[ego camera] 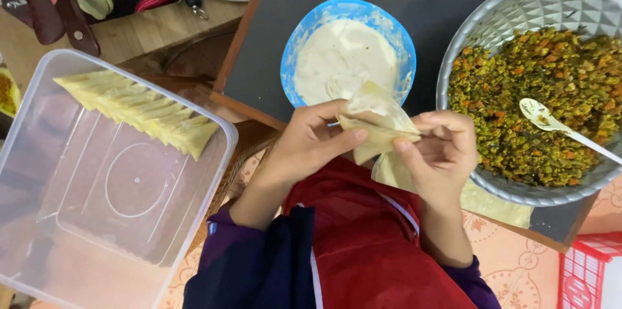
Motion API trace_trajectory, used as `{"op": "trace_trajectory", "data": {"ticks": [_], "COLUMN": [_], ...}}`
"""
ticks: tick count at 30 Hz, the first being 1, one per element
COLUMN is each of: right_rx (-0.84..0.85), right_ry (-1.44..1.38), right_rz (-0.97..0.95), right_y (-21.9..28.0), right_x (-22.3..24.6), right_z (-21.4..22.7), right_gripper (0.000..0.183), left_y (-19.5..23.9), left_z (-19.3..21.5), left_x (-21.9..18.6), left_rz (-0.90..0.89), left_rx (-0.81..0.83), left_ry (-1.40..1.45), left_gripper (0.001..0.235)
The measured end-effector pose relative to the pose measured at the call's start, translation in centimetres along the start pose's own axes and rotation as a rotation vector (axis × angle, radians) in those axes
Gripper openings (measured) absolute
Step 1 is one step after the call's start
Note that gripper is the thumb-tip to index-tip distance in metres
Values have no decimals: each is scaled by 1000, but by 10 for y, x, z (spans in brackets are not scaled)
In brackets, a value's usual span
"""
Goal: The person folds triangular pastry sheets into cones, fills them with a vegetable mixture using a spoon, seals the edges with a white paste, and places the finished samosas into a clear plastic container. The process is repeated multiple times throughout the clip.
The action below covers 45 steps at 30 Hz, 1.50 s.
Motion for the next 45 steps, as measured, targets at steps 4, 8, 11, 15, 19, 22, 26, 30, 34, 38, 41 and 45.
{"op": "trace_trajectory", "data": {"ticks": [4, 8, 11, 15, 19, 22, 26, 30, 34, 38, 41, 45], "right_rx": [39, 12, 28, 79, 248, 342, 254, 153, 119, -3, -133, -375], "right_ry": [15, -201, -125, 362, 485, 569, 430, 387, 495, 818, 1010, 1347], "right_rz": [-48, -220, -322, -193, -171, -128, -176, -268, -195, -59, 19, 218], "right_y": [-5, -8, 5, 30, 29, 32, 41, 62, 76, 94, 113, 134], "right_x": [-5, 1, 21, 51, 50, 43, 39, 21, 3, -9, -16, -13], "right_z": [9, 6, -2, -18, -43, -46, -30, -3, 19, 35, 57, 109], "right_gripper": [43, 39, 44, 47, 46, 52, 36, 27, 24, 15, 9, 49], "left_y": [-2, 1, 15, 33, 62, 97, 142, 142, 132, 123, 116, 117], "left_z": [8, 0, -2, 0, 12, 42, 114, 152, 176, 180, 174, 153], "left_x": [-4, -16, -9, 2, -3, -32, -92, -94, -52, -41, -40, -53], "left_rz": [15, -369, -327, -80, -46, -124, -184, -55, 2, 220, 246, -24], "left_rx": [145, 406, 314, 129, -63, -111, -386, -365, -288, -342, -318, -242], "left_ry": [-155, -508, -623, -549, -531, -722, -774, -1663, -1713, -1760, -1805, -2229], "left_gripper": [22, 44, 44, 34, 35, 31, 28, 20, 14, 16, 10, 11]}}
Point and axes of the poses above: each hand's wrist, its own y-axis away from the middle knuckle, its own z-axis out of the back of the hand, x = y × z, the point moved 3 cm from there along -y, towards the middle knuckle, and after that the axes turned 7 degrees about -z, right-handed, at the moved point
